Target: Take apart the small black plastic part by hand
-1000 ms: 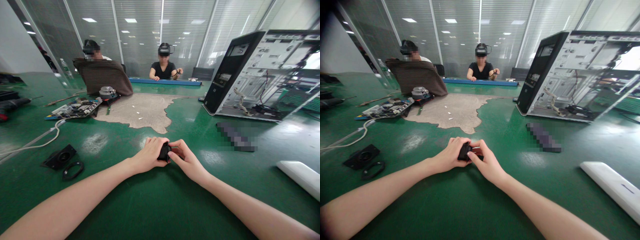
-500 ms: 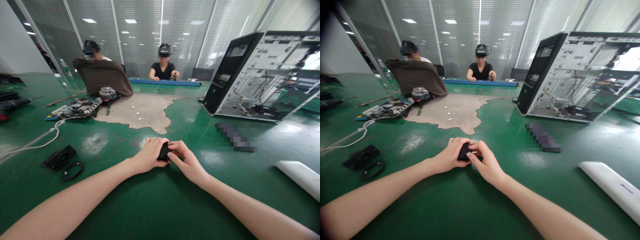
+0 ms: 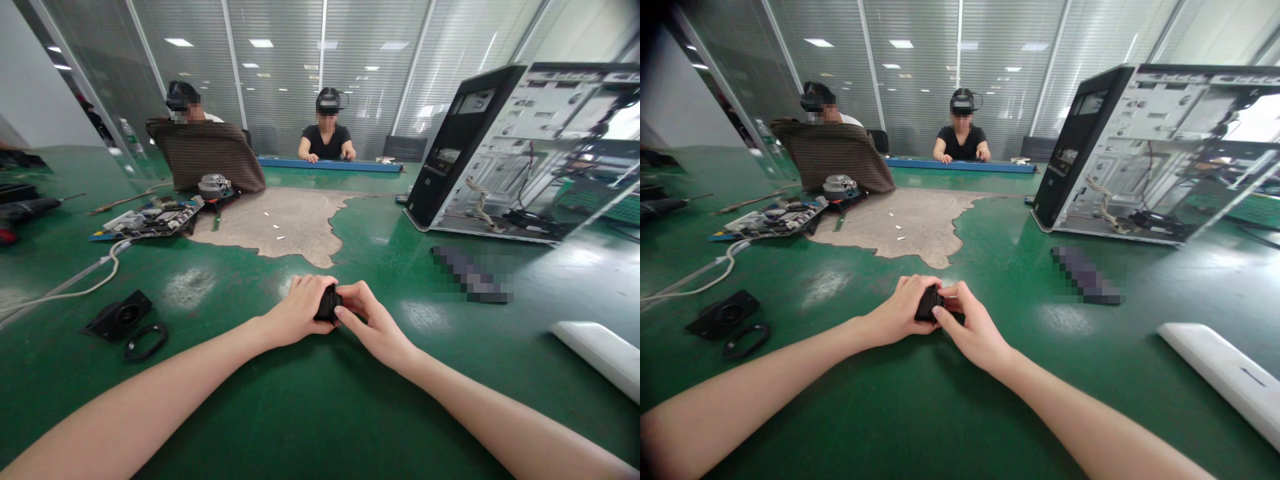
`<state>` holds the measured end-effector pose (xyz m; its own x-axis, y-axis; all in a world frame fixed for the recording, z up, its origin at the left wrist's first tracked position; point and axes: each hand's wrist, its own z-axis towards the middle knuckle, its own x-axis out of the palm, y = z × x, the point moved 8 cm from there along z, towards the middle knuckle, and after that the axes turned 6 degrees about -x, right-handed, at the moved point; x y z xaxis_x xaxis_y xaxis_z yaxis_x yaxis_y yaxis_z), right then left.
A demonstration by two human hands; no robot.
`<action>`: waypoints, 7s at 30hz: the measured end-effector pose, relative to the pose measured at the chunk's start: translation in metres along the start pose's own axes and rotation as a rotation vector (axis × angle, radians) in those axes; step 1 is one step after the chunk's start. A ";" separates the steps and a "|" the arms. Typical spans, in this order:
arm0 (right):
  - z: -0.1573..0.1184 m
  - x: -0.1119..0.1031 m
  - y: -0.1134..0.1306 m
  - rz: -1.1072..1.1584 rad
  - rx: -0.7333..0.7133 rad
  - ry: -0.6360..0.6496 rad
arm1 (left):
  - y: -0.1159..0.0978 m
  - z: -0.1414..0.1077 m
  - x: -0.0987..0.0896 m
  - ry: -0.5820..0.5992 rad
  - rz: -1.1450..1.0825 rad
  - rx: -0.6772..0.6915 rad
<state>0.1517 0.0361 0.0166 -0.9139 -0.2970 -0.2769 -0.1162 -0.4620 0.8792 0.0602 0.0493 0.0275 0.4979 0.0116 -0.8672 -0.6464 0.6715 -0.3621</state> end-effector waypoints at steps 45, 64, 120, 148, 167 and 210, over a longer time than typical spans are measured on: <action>0.001 -0.004 -0.001 0.027 0.008 -0.040 | -0.001 0.001 -0.001 0.000 -0.028 -0.008; 0.002 -0.002 -0.004 0.088 0.053 -0.019 | -0.001 0.000 -0.001 -0.004 -0.027 -0.011; 0.004 -0.003 -0.009 0.170 0.101 -0.029 | -0.001 0.001 0.001 -0.011 -0.002 0.001; 0.002 0.001 -0.003 0.151 0.092 0.029 | -0.001 0.000 -0.001 0.001 -0.024 -0.010; 0.002 0.000 -0.002 0.115 0.087 0.019 | -0.001 0.001 -0.001 0.005 -0.028 -0.014; 0.003 -0.001 -0.006 0.183 0.070 -0.006 | -0.001 0.001 -0.001 0.001 -0.006 -0.005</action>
<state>0.1519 0.0418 0.0126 -0.9245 -0.3657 -0.1078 0.0254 -0.3411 0.9397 0.0612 0.0492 0.0287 0.5014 0.0069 -0.8652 -0.6464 0.6677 -0.3693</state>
